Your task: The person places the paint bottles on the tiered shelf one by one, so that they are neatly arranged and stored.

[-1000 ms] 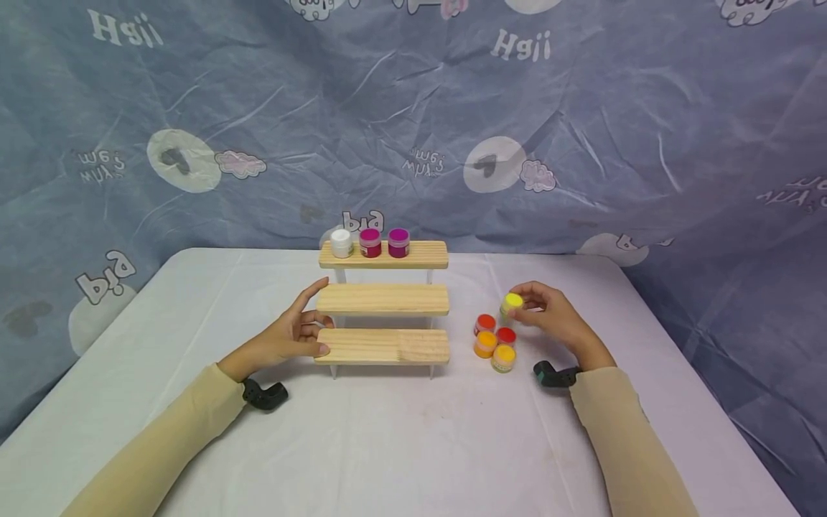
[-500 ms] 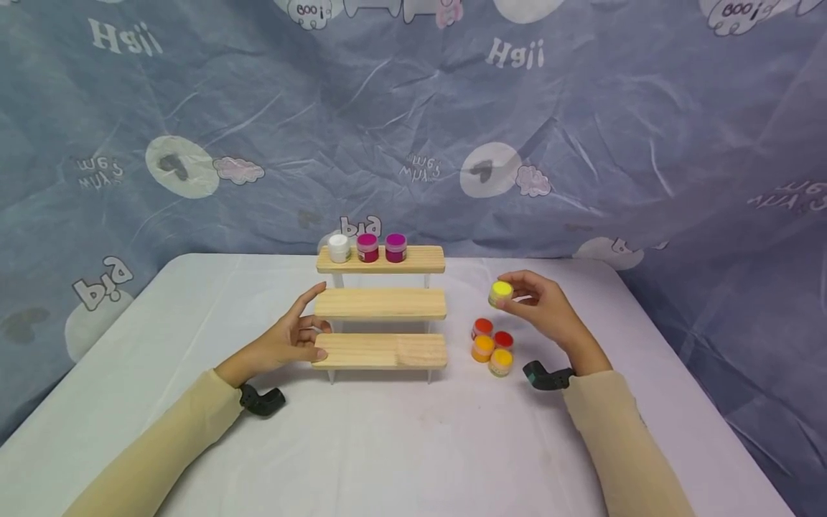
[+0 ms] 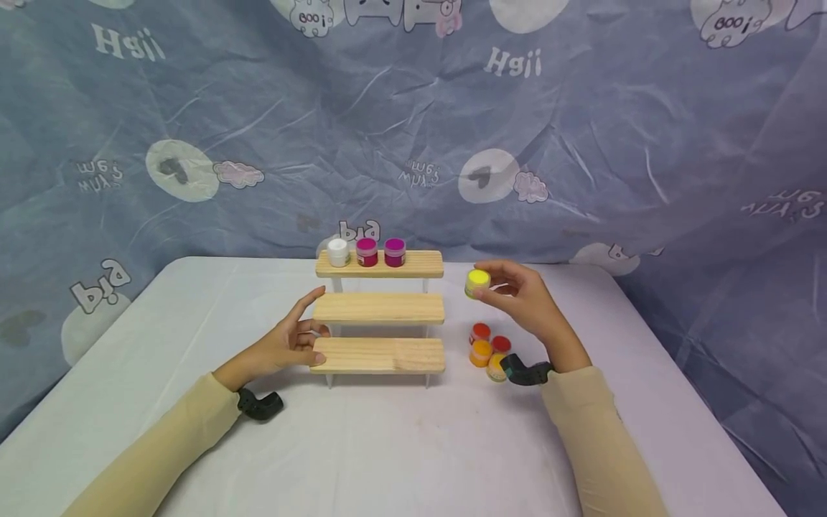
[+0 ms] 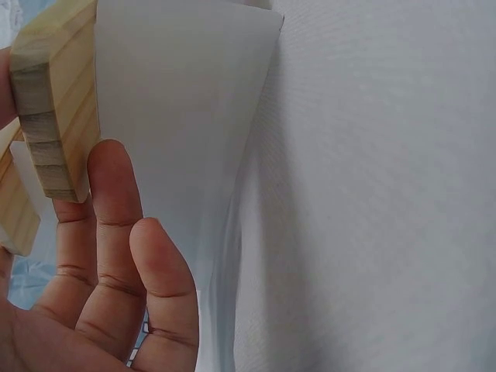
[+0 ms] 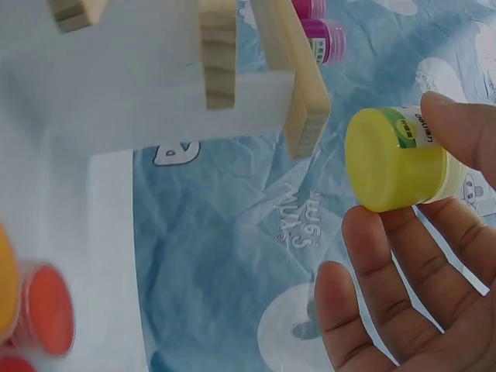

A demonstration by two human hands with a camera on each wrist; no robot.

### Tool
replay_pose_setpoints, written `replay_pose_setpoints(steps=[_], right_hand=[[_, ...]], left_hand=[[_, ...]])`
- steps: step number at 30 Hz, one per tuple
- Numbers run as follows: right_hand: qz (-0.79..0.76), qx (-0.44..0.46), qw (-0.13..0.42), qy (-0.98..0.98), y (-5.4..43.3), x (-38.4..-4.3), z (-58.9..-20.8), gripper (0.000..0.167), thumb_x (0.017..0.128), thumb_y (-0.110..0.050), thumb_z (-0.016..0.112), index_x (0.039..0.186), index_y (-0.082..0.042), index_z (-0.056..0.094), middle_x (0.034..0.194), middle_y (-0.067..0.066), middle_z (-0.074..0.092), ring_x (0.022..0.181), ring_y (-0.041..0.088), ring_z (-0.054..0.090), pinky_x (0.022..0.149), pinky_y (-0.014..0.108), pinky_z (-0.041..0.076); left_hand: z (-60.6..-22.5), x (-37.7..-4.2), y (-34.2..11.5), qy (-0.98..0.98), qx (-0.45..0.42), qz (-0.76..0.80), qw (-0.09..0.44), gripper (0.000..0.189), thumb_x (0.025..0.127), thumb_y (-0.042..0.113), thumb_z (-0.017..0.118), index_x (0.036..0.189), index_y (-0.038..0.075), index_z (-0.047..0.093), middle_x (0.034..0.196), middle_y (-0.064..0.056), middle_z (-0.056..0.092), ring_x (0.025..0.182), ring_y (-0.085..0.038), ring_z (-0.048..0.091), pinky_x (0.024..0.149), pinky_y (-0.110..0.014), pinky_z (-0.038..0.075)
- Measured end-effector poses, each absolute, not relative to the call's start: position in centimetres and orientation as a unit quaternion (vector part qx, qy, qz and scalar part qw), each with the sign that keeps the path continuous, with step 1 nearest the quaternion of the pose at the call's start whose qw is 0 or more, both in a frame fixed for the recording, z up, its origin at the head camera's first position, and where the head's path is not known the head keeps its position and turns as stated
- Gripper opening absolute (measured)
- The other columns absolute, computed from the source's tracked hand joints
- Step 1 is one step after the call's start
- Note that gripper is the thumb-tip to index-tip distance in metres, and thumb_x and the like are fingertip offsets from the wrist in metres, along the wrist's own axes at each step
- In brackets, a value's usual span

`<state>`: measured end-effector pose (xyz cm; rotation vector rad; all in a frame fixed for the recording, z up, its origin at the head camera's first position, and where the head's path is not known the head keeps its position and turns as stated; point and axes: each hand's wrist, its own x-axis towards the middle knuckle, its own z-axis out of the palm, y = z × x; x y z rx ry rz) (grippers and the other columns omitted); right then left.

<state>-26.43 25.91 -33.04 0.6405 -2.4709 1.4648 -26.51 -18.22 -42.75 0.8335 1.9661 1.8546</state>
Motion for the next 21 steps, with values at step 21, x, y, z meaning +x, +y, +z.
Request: replay_pose_setpoints(steps=[21], right_hand=[[0.494,0.223,0.065,-0.838,21.5,-30.1,-31.4,0.041,0.102,-0.005,0.075,0.140,0.008,0.065,0.125,0.020,0.069,0.103,0.013,0.065,0.090,0.019,0.054]], left_hand=[[-42.9,-26.6,-18.2,0.686,0.287,0.649,0.161,0.120,0.091,-0.004,0.080,0.176,0.022,-0.002,0.122,-0.017,0.060,0.083,-0.014,0.061,0.070,-0.023,0.051]])
